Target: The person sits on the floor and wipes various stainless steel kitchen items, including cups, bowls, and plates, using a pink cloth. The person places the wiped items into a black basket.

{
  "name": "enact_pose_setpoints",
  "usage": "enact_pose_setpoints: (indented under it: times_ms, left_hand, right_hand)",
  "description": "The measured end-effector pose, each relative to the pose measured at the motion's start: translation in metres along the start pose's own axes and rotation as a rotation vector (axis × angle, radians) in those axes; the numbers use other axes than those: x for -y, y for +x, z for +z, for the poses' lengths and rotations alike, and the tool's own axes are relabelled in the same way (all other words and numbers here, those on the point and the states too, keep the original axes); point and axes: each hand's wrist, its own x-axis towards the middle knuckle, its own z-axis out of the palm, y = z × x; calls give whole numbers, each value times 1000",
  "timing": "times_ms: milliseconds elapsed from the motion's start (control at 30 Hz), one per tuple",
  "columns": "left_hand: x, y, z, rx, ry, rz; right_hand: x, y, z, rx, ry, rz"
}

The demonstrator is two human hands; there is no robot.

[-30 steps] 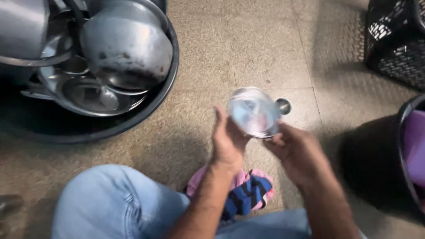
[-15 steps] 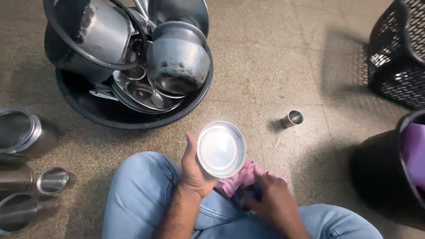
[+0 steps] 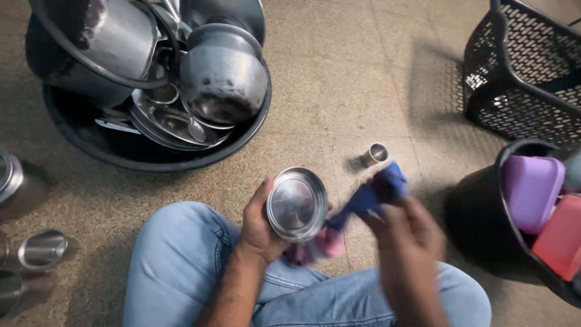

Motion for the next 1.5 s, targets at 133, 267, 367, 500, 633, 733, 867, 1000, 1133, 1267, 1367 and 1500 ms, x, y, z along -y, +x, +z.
enact_pose_setpoints:
  times_ms: [133,267,367,500,633,733,867,1000,1133,1267,1367,1500]
  left_hand:
    - [5,0,5,-193,-115,-32]
    - [5,-2,-2,-174,-160,-21]
    - [3,-1,-5,-193,-134,5]
    - [-19,-1,-13,-303,17,165]
    - [-34,-5,-17,-255,65,257]
    - [-36,1,-11,-280,62,274]
    - [-34,0,-8,-288,49,248]
    - [-42,-4,-4,-212,29,273]
    - [-51,-9,-4,-253,61,284]
    - [-37,-1,-1,-171,30,203]
    - [-23,-3,0,-179,10,114]
    - [-1,-3,-4,-242,65,-18]
  right_hand:
    - [-5,-25,60,226,-737,-405]
    - [-9,-33,61,99,-1018,-437]
    - [-28,-23,37,55,-885,-373]
    - [-61,-12,4,-3,-1064,-103]
    - [-85,-23,-6,-37,-1233,133]
    - [-92,-36,4,74,-1145,-44]
    - [-114,-29,28,426,-1230,-806]
    - [-112,12,27,400,-1274,219]
    - [-37,40,-24,198,-639,238]
    - [35,23,-33,86,-241,165]
    - [42,0,17,2,-427,0]
    - [-2,-17,87,259,-1184,-633]
